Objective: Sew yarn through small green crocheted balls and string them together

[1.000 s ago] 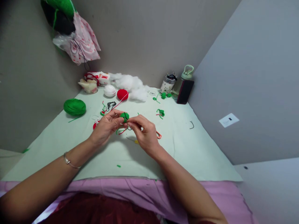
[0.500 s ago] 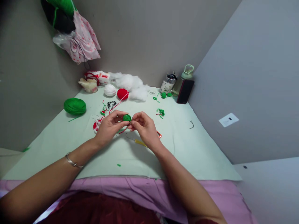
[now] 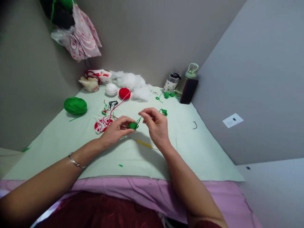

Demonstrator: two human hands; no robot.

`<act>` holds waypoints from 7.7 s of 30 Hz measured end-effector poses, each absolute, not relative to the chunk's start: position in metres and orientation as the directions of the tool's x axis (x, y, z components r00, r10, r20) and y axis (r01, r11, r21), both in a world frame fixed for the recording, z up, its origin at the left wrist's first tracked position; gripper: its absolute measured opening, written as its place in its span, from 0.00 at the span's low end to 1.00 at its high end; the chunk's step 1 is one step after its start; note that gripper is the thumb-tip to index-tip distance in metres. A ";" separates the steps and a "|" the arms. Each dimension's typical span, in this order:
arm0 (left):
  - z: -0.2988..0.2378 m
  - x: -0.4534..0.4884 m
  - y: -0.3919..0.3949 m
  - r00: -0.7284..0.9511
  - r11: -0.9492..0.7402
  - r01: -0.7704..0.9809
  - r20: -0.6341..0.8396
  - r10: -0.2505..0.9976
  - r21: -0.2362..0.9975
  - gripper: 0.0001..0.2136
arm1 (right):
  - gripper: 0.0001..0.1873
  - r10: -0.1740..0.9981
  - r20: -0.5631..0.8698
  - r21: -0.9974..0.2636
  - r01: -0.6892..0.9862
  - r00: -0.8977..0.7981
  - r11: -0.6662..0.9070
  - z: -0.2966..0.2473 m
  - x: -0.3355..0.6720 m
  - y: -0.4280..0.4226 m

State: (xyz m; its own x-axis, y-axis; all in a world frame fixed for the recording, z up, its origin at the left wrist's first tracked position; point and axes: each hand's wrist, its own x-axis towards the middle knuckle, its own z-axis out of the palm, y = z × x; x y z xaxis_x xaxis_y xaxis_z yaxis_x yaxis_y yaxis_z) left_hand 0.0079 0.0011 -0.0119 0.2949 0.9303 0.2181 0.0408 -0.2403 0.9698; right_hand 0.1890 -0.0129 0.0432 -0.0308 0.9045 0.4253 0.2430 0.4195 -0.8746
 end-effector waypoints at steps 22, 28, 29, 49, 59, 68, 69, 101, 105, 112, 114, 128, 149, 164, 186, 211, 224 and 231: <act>0.004 0.005 -0.001 0.368 0.102 -0.169 -0.033 0.929 0.980 0.20 | 0.09 0.946 0.282 -0.946 0.115 -0.160 0.302 0.049 0.196 -0.013; 0.003 0.004 0.001 0.269 -0.046 -0.171 0.091 0.959 0.984 0.18 | 0.12 0.888 0.424 -0.754 0.474 -0.178 0.455 0.036 0.189 -0.016; 0.003 0.004 0.001 0.249 -0.085 -0.151 0.121 0.961 0.985 0.17 | 0.11 0.880 0.439 -0.728 0.502 -0.181 0.467 0.035 0.187 -0.016; -0.009 0.006 0.001 0.187 -0.387 0.135 0.360 0.914 0.912 0.09 | 0.04 0.867 0.432 -0.681 0.541 -0.248 0.494 0.014 0.177 -0.009; -0.004 0.006 0.001 0.229 -0.191 0.098 0.165 0.959 0.977 0.13 | 0.16 0.972 0.213 -0.972 -0.122 -0.100 0.201 0.049 0.204 -0.001; -0.020 0.008 -0.002 0.459 -0.463 0.235 0.323 0.828 0.854 0.07 | 0.11 0.966 0.235 -0.949 -0.241 -0.109 0.204 0.048 0.198 -0.006; -0.021 0.009 -0.003 0.476 -0.482 0.232 0.334 0.814 0.845 0.07 | 0.12 0.968 0.231 -0.952 -0.228 -0.095 0.205 0.048 0.198 -0.006; 0.014 -0.005 0.003 0.385 0.036 -0.333 0.101 0.917 0.942 0.17 | 0.12 0.942 0.264 -0.957 0.062 -0.208 0.282 0.048 0.197 -0.012; 0.013 -0.005 0.004 0.373 0.041 -0.322 0.087 0.924 0.946 0.15 | 0.08 0.936 0.342 -0.939 0.007 -0.086 0.344 0.049 0.199 -0.012; 0.014 -0.004 0.002 0.399 0.093 -0.323 0.046 0.916 0.942 0.14 | 0.10 0.938 0.346 -0.938 -0.010 0.002 0.346 0.054 0.204 -0.008; 0.016 -0.004 0.002 0.378 0.101 -0.344 0.039 0.925 0.934 0.14 | 0.11 0.945 0.323 -0.946 0.017 -0.059 0.324 0.052 0.202 -0.009; 0.013 -0.004 0.003 0.355 0.067 -0.295 0.045 0.934 0.953 0.11 | 0.06 0.930 0.342 -0.909 0.203 -0.132 0.363 0.048 0.185 -0.016; 0.013 -0.002 0.003 0.333 0.106 -0.380 0.029 0.943 0.919 0.11 | 0.11 0.941 0.285 -0.940 0.139 -0.183 0.312 0.040 0.184 -0.012; -0.006 -0.003 0.010 0.437 0.043 -0.126 0.016 0.899 0.991 0.13 | 0.10 0.941 0.312 -0.949 -0.084 -0.130 0.303 0.042 0.191 -0.012; 0.007 -0.010 0.012 0.431 0.219 -0.453 -0.002 0.902 0.864 0.13 | 0.05 0.807 0.547 -0.694 0.420 -0.221 0.586 0.046 0.192 -0.017; 0.009 -0.012 0.013 0.417 0.193 -0.500 0.039 0.908 0.844 0.12 | 0.08 0.772 0.536 -0.515 0.593 -0.341 0.619 0.038 0.191 -0.020; 0.010 -0.012 0.013 0.417 0.194 -0.500 0.038 0.908 0.844 0.12 | 0.08 0.776 0.535 -0.536 0.575 -0.335 0.618 0.039 0.192 -0.019; 0.011 -0.012 0.013 0.407 0.187 -0.493 0.035 0.913 0.850 0.13 | 0.08 0.778 0.534 -0.542 0.572 -0.331 0.615 0.039 0.192 -0.020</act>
State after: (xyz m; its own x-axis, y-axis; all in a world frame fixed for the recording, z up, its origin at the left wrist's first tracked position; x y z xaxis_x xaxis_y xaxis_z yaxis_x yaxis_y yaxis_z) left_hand -0.0120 0.0128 0.0112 0.4065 0.9130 0.0349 -0.4925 0.1868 0.8500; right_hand 0.1917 -0.0199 0.0386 -0.3310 0.7782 0.5338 0.5720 0.6153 -0.5424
